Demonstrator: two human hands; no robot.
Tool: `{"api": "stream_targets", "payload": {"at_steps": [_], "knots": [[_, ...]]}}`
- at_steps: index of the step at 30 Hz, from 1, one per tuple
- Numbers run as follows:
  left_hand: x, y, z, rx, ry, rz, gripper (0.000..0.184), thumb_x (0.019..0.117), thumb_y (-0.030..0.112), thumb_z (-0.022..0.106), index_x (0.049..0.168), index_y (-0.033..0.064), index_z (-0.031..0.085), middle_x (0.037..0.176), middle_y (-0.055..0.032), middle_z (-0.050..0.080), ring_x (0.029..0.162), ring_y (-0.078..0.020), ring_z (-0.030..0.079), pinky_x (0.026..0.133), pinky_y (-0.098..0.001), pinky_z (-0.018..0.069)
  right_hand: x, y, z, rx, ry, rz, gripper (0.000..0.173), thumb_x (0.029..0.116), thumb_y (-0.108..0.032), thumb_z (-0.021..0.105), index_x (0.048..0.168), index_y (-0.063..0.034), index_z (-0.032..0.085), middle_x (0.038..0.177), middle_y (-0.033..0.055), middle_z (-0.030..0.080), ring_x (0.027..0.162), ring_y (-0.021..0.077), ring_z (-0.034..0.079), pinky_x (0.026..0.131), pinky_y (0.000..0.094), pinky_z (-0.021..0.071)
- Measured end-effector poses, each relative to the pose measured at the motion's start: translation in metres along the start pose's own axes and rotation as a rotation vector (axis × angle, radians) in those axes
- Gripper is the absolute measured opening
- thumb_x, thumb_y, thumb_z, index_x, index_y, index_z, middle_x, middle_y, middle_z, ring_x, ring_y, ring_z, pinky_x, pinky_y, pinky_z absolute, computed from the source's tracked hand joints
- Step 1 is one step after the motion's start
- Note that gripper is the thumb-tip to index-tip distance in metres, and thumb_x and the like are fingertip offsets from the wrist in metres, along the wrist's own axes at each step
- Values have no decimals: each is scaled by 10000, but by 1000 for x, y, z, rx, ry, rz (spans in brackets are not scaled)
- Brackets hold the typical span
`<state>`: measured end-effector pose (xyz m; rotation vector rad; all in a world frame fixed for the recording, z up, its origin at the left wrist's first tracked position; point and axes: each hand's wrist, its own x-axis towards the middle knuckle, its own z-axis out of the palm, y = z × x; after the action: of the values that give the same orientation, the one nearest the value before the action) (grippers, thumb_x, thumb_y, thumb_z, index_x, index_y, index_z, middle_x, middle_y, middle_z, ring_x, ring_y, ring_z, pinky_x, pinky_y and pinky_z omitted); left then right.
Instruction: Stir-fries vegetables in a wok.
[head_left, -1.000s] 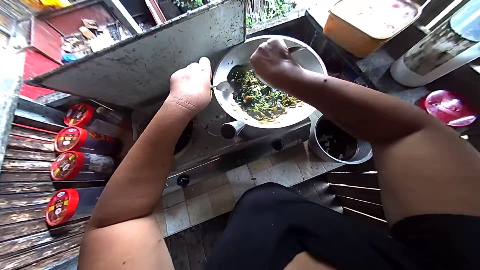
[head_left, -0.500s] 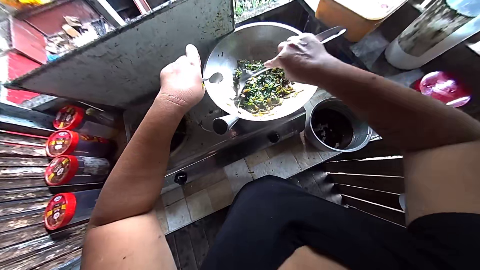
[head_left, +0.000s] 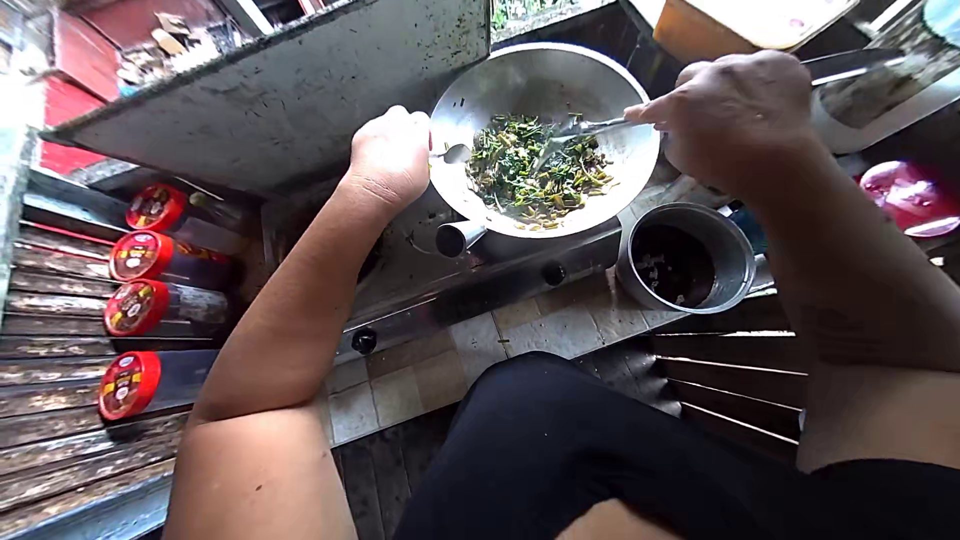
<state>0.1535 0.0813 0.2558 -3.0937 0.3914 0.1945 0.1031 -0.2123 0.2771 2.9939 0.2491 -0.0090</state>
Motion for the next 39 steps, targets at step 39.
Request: {"api": "stream_targets", "payload": {"at_steps": [39], "knots": [[10,9,11,-43,34,19,186,996,43,603,1142,-69,632,1411,-285,435,1137,-449,616,923,-575,542,-23,-14,18,60,-98,45,421,1016,-16,495,1316,-217,710,1123,263,679,1013,482,663,783,640,499]]}}
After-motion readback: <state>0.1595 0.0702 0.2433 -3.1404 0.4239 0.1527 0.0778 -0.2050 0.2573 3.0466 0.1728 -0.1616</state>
